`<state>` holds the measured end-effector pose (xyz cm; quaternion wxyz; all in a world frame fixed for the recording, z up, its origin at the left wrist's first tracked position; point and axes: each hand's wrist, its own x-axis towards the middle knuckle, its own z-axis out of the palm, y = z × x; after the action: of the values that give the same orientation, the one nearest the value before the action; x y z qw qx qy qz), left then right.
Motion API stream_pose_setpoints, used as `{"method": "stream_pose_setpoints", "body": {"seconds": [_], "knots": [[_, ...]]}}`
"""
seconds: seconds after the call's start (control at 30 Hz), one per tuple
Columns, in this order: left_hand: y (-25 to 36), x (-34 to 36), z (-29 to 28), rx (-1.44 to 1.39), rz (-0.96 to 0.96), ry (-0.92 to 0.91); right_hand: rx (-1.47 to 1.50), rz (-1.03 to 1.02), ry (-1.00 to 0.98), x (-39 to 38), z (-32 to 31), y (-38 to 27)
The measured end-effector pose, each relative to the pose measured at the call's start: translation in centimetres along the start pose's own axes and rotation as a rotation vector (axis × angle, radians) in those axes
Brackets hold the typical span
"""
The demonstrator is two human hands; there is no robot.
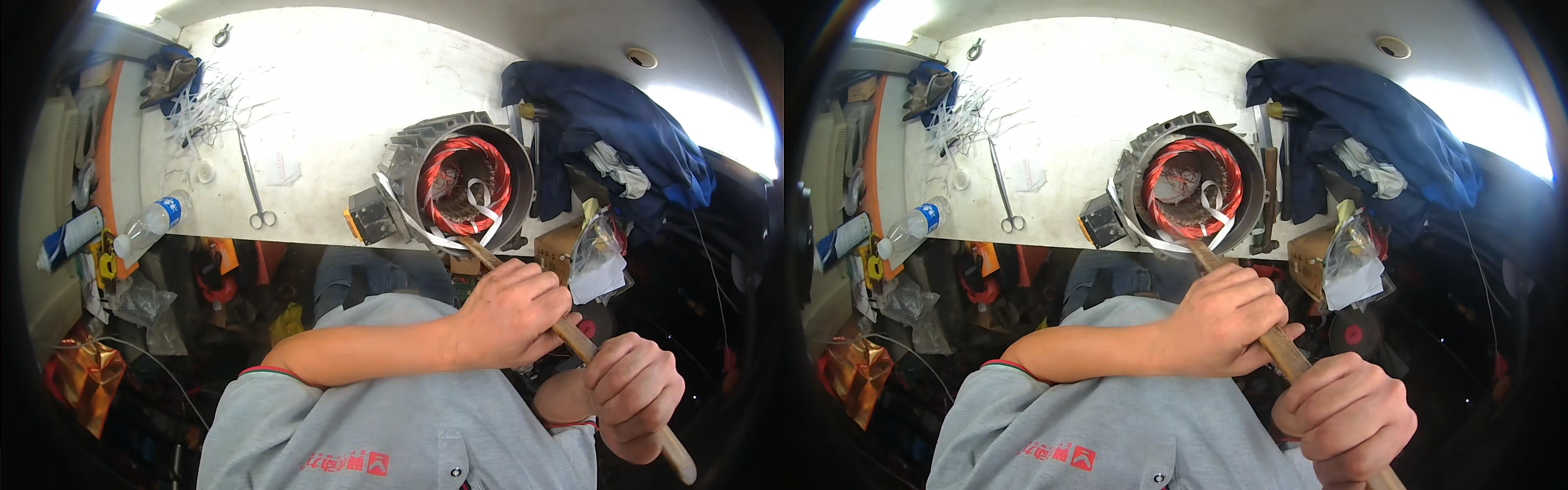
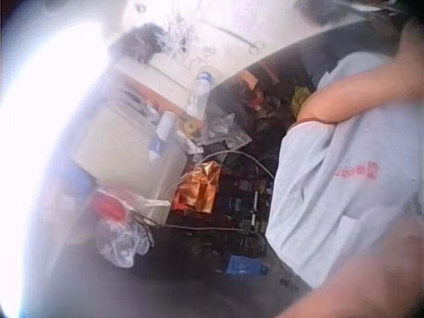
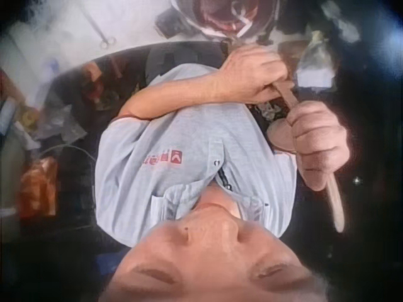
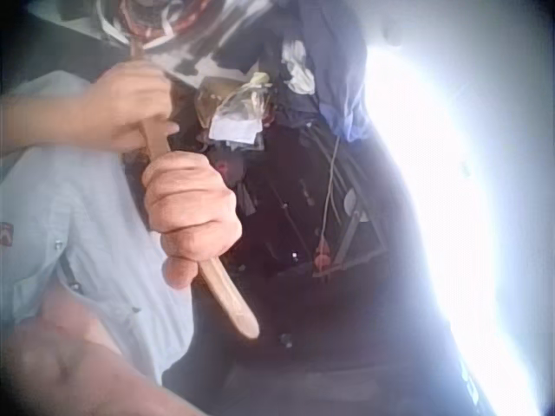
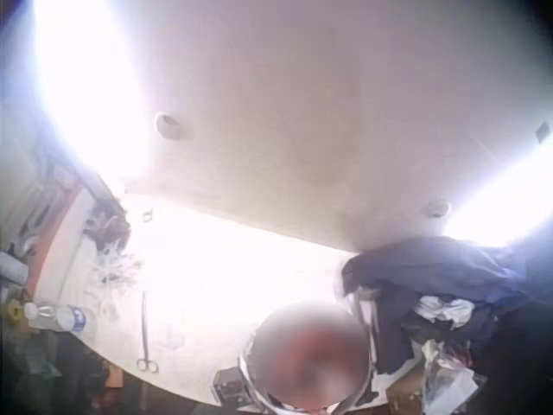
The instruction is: The person secures red copper windings inside a motor stator using white insulating tape and a wooden mallet. They repeatedly wrap, tuck, and tap the tape into the stator slots to hold the coils in place.
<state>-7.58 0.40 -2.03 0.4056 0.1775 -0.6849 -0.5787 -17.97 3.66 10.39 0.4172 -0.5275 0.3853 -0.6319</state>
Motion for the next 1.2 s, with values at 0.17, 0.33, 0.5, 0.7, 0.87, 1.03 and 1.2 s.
{"method": "stream_pose_setpoints", "body": {"seconds": [0.17, 0.33, 0.5, 0.7, 0.87, 1.03, 1.2], "knots": [[-0.8, -0.4, 0.6, -0.002, -0.036, 0.027, 0.075, 0.008, -0.121, -0.1, -1.2, 1.4], [-1.7, 0.0, 0.3, 0.054, -0.011, -0.076, -0.184, -0.037, 0.310, -2.9, 1.6, 1.4], [-1.7, 0.9, -0.3, 0.056, -0.082, -0.228, -0.208, -0.088, 0.569, -2.8, 3.4, 1.9], [-1.3, -0.1, -0.6, 0.110, 0.004, -0.061, -0.092, -0.035, 0.303, -2.7, 1.9, 1.2], [-1.7, 1.4, -2.3, 0.011, -0.065, -0.465, -0.252, -0.109, 0.653, -4.4, 5.0, 1.7], [-1.6, 0.5, -0.2, 0.052, 0.020, -0.087, -0.130, 0.015, 0.275, -1.8, 1.2, 0.6], [-2.0, 0.5, 1.4, 0.058, 0.028, -0.011, -0.134, -0.026, 0.329, -2.9, 0.8, 1.1]]}}
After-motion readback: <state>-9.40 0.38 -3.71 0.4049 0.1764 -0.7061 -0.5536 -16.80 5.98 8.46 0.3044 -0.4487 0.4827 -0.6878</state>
